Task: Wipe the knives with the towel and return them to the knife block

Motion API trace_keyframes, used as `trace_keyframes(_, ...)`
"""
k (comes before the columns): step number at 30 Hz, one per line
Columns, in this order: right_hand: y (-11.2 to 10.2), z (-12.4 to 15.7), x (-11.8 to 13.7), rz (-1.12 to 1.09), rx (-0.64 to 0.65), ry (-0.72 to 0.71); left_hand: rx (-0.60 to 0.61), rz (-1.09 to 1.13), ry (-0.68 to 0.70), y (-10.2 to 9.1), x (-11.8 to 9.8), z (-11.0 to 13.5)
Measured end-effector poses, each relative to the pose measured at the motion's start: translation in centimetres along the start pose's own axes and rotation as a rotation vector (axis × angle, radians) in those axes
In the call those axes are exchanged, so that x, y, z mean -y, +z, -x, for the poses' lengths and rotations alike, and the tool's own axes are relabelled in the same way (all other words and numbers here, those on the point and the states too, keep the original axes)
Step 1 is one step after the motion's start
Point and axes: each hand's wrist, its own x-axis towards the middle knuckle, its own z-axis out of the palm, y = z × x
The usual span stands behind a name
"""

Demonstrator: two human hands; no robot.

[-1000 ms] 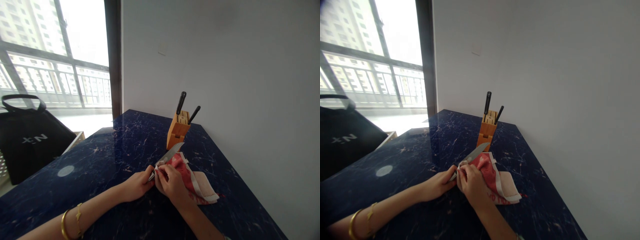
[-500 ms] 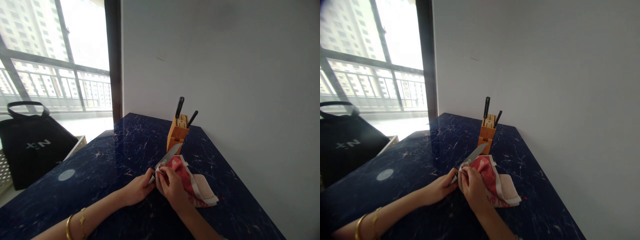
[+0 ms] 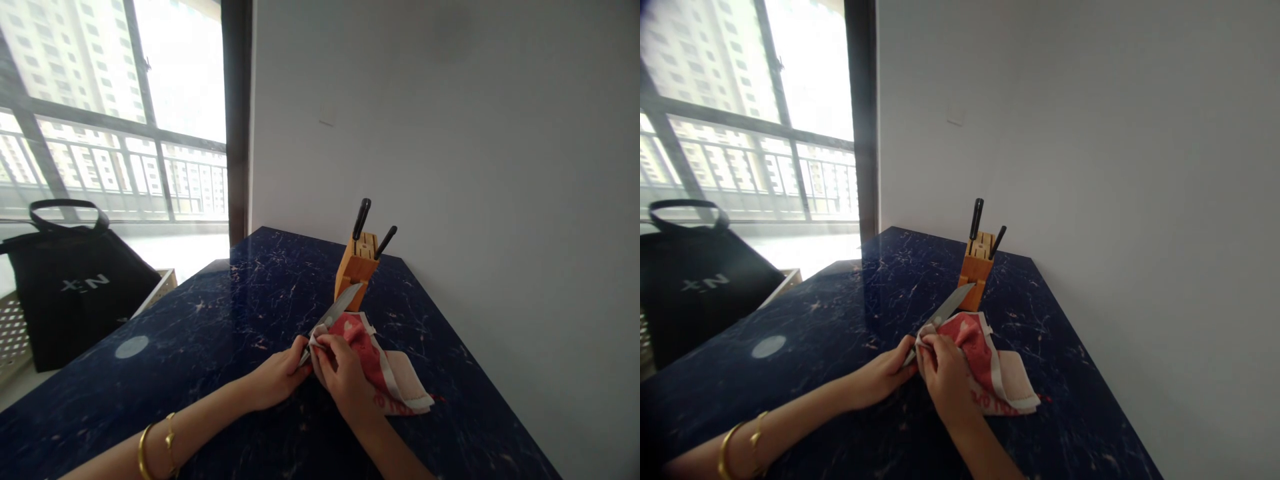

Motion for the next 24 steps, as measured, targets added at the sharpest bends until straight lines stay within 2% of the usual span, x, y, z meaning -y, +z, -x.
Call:
trace_keyframes(4,-0.88,-0.51,-0.27,0.033,0.074,-0.036,-0.016,0.018,-0.029,0.14,-0.09,0.03)
trace_keyframes(12,-0.83,-0.74,-0.61,0.038,0.078,-0.094,-0.010,0.017,-0.019,0.26,0.28,-0.15)
trace_keyframes(21,-0.49,-0.37,-0.30,0.053,0.064,-0.071,-0.019,0.021,0.000,0.39,0.34,-0.07)
trace_keyframes(24,-0.26,-0.16,-0.32,0.049,0.060,-0.025,-0.027,0.030,-0.001,0.25,0.17,-0.03)
